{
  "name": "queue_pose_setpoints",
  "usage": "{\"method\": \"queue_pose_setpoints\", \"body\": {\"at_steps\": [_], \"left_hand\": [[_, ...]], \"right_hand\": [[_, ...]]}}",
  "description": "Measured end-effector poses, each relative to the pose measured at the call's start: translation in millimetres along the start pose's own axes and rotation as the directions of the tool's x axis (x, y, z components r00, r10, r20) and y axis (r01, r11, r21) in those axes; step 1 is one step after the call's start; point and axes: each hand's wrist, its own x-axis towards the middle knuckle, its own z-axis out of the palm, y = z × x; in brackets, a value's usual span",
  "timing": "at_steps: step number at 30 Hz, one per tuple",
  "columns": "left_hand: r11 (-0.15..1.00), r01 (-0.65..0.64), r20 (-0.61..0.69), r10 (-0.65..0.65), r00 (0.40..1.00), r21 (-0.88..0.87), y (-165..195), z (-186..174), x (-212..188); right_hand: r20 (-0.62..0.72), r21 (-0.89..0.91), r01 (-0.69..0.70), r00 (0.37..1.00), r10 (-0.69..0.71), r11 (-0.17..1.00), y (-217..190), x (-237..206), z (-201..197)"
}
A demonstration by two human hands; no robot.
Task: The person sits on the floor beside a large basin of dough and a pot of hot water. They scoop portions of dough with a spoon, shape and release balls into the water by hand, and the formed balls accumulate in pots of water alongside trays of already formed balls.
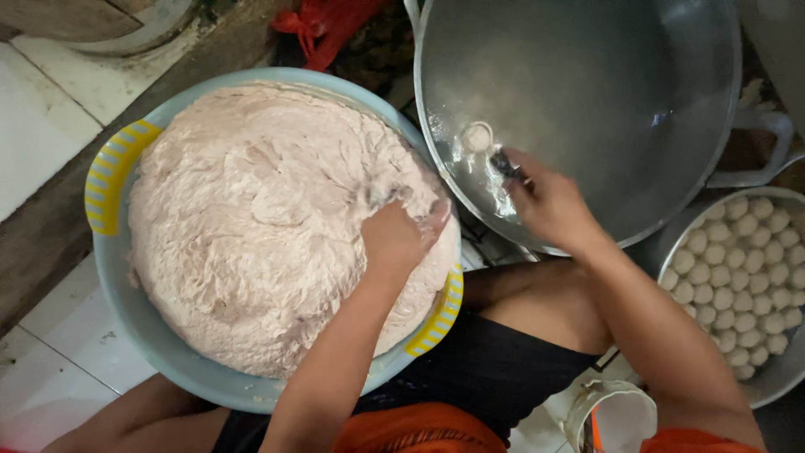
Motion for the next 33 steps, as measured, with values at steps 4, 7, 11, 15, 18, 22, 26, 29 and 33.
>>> {"method": "queue_pose_setpoints", "body": {"at_steps": [4, 7, 11, 15, 18, 22, 26, 29, 33], "left_hand": [[0.929, -0.363, -0.111, 0.369, 0.923, 0.070, -10, 5, -2], [0.953, -0.278, -0.161, 0.258, 0.953, -0.117, -14, 11, -2], [0.955, -0.152, -0.259, 0.084, 0.962, -0.255, -13, 18, -2], [0.889, -0.355, -0.216, 0.300, 0.929, -0.290, -16, 16, -2], [0.927, -0.292, -0.130, 0.267, 0.955, -0.237, -13, 7, 0], [0.978, -0.103, -0.037, 0.098, 0.995, -0.182, -2, -7, -2], [0.995, 0.097, 0.131, -0.094, 0.987, -0.018, 3, -14, -10], [0.996, 0.018, 0.061, -0.013, 0.998, -0.082, -2, -8, -16], [0.994, -0.051, 0.039, 0.055, 0.998, -0.095, -13, 5, -15]], "right_hand": [[-0.111, -0.169, 0.054, 0.991, -0.074, 0.984, 6, 9, -9], [-0.069, -0.136, -0.079, 0.995, 0.071, 0.987, -3, -1, -11], [0.158, 0.037, -0.003, 0.987, -0.003, 0.999, -24, -31, 3], [0.168, 0.059, 0.228, 0.957, -0.235, 0.972, -38, -51, 21], [0.331, 0.201, -0.014, 0.942, -0.054, 0.980, -39, -51, 25], [0.506, 0.373, -0.366, 0.850, 0.144, 0.852, -29, -44, 19], [0.287, 0.213, -0.280, 0.934, 0.213, 0.936, -6, -27, 9], [0.051, -0.001, -0.125, 0.991, 0.125, 0.992, 15, -11, 5], [-0.092, -0.203, 0.006, 0.995, -0.025, 0.979, 30, -1, -3]]}}
